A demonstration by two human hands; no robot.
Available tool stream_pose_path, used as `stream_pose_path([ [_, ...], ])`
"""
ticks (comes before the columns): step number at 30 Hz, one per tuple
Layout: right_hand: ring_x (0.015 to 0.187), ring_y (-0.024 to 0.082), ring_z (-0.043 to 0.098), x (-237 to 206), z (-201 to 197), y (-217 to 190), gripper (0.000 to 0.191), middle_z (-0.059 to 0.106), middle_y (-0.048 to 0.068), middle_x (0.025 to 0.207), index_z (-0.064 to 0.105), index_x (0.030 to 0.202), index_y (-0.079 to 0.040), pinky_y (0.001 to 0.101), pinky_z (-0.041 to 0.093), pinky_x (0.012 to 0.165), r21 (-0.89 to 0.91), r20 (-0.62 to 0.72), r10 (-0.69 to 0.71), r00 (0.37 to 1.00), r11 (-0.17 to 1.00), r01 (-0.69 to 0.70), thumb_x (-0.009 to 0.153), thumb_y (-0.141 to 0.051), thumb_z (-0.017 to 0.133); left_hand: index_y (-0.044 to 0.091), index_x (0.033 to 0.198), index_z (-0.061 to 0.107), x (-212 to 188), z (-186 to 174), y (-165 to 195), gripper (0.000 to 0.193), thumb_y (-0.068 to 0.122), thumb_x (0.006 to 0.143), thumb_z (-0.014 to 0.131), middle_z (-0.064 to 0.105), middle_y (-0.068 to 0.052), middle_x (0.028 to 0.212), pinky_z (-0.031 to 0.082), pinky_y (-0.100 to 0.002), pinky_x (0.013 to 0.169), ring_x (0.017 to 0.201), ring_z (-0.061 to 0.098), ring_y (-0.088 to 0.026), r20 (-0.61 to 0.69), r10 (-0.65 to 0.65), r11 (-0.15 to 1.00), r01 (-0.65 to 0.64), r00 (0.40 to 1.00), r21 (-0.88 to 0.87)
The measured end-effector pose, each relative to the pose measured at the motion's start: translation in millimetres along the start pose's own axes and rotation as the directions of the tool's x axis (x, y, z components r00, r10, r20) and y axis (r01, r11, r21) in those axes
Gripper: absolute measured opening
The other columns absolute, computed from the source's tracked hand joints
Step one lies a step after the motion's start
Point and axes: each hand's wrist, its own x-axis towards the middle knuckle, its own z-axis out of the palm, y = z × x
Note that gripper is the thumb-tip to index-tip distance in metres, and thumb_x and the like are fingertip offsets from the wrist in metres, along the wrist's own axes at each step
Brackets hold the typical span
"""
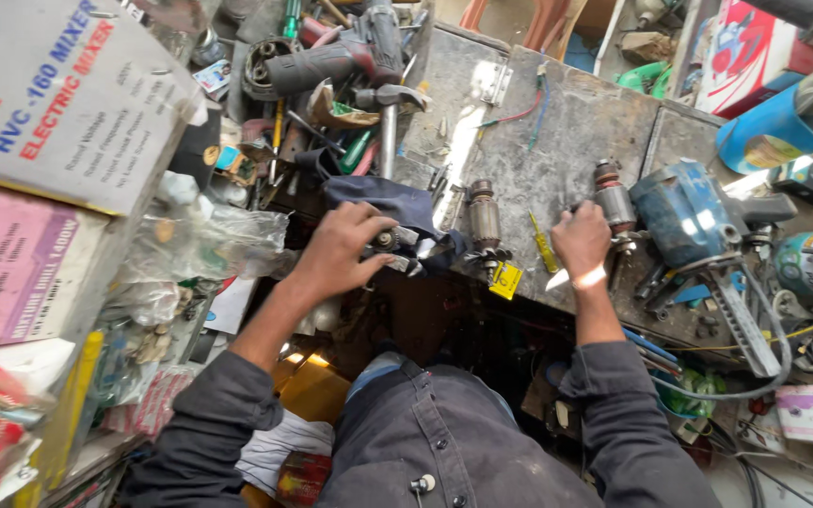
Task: The person works at a cluttered repair bench handling small electric motor armatures and parts. They open a red box of carbon brushes, fit a brush into a motor component, tap parts with a hammer, grip a piece with pliers, and finally hold up and work on a power tool body.
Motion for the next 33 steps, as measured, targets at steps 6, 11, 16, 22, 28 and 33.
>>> stream_pose_path([
  [6, 0.073, 0.019, 0.06, -49.1, -16.8, -22.1, 0.019, 0.061, 0.008, 0.087, 0.056, 0.117, 0.0, 0.0344, 0.048, 0.066, 0.621, 0.182, 0.057, 0.982, 0.768, -0.16, 0.104, -0.012, 0.058, 0.002, 0.118, 0.063, -2.8, -1.6, -9.2, 0.049, 0.013, 0.075, 0.083, 0.059, -0.014, 0.111, 0.05, -0.045, 0.092, 0.107, 0.058, -0.036, 0.068, -0.025, 0.987, 0.036, 0.997, -0.159],
  [11, 0.07, 0.008, 0.052, -104.2, -41.2, -52.2, 0.021, 0.063, 0.0, 0.087, 0.059, 0.119, -0.001, 0.0245, 0.043, 0.06, 0.73, 0.409, -0.056, 0.911, 0.62, -0.289, 0.101, -0.012, 0.056, 0.003, 0.114, 0.064, -1.6, -3.4, -18.3, 0.046, 0.014, 0.074, 0.084, 0.059, -0.013, 0.109, 0.05, -0.044, 0.093, 0.11, 0.059, -0.036, 0.087, -0.025, 0.983, 0.041, 0.996, -0.18],
  [16, 0.068, 0.009, 0.056, -123.9, -61.2, -86.0, 0.018, 0.062, 0.001, 0.078, 0.068, 0.105, -0.003, 0.0282, 0.049, 0.06, 0.711, 0.558, -0.374, 0.741, 0.675, -0.196, 0.097, -0.019, 0.065, 0.003, 0.113, 0.064, 1.7, -5.9, -23.1, 0.049, 0.017, 0.072, 0.086, 0.06, -0.012, 0.107, 0.051, -0.044, 0.092, 0.109, 0.061, -0.035, 0.103, -0.028, 0.975, 0.05, 0.994, -0.215],
  [22, 0.07, 0.028, 0.062, -152.1, -29.5, -167.1, 0.024, 0.066, 0.017, 0.077, 0.068, 0.109, -0.007, 0.0398, 0.051, 0.065, 0.54, 0.682, -0.305, 0.665, 0.823, -0.175, 0.099, -0.028, 0.062, 0.003, 0.113, 0.065, 3.7, -7.4, -21.4, 0.047, 0.016, 0.072, 0.086, 0.061, -0.012, 0.107, 0.052, -0.044, 0.09, 0.108, 0.062, -0.035, 0.118, -0.057, 0.977, 0.079, 0.991, -0.196],
  [28, 0.075, 0.039, 0.068, -156.1, -4.5, -198.6, 0.028, 0.07, 0.024, 0.082, 0.064, 0.11, -0.003, 0.0456, 0.051, 0.067, 0.471, 0.62, -0.335, 0.709, 0.882, 0.005, 0.099, -0.028, 0.061, 0.004, 0.111, 0.066, 0.4, -6.1, -24.2, 0.047, 0.015, 0.07, 0.086, 0.061, -0.012, 0.107, 0.052, -0.044, 0.09, 0.108, 0.062, -0.035, 0.1, -0.098, 0.975, 0.115, 0.99, -0.19],
  [33, 0.05, 0.011, 0.044, -134.1, 9.9, -209.5, 0.014, 0.053, 0.003, 0.072, 0.059, 0.108, -0.008, 0.0286, 0.034, 0.043, 0.225, 0.969, -0.217, 0.119, 0.572, -0.789, 0.097, -0.017, 0.059, 0.004, 0.108, 0.067, 0.4, -15.0, -29.8, 0.044, 0.014, 0.07, 0.086, 0.063, -0.013, 0.107, 0.052, -0.044, 0.09, 0.108, 0.063, -0.037, 0.1, -0.084, 0.971, 0.104, 0.991, -0.215],
])
